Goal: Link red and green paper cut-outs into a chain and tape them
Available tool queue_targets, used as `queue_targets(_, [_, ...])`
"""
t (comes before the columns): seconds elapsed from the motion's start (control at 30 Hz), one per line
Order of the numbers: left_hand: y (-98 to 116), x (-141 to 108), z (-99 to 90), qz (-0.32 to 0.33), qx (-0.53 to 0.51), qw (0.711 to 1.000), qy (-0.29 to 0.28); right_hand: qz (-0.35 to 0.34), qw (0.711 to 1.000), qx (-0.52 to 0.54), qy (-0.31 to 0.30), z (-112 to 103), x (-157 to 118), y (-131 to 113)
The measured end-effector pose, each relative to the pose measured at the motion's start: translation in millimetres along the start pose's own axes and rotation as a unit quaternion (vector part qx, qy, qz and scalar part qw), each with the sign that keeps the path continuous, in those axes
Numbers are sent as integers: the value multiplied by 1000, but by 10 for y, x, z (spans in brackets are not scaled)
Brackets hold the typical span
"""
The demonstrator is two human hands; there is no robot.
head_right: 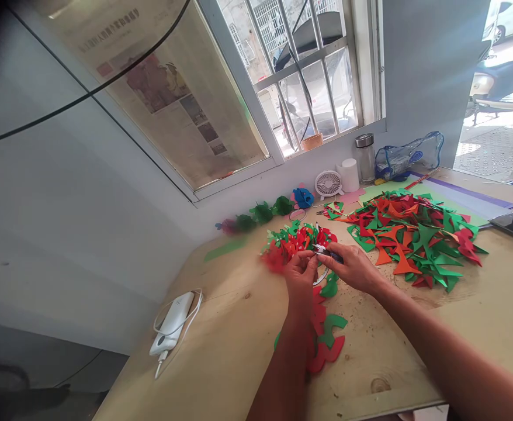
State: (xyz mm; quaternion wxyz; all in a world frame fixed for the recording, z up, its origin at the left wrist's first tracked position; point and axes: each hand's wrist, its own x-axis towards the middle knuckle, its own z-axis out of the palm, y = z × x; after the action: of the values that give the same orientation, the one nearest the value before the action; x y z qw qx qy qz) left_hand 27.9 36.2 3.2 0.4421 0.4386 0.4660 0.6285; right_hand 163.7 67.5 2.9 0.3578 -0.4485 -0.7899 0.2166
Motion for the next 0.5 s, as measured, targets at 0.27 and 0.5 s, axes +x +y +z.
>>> queue_targets(0.27, [4, -1, -1, 3, -9, 1000, -8, 5, 1000, 3, -3, -14, -1, -11])
queue_targets(0.5, [2, 6, 2, -1, -8, 1000, -7, 10, 1000, -7, 8, -28, -14, -43])
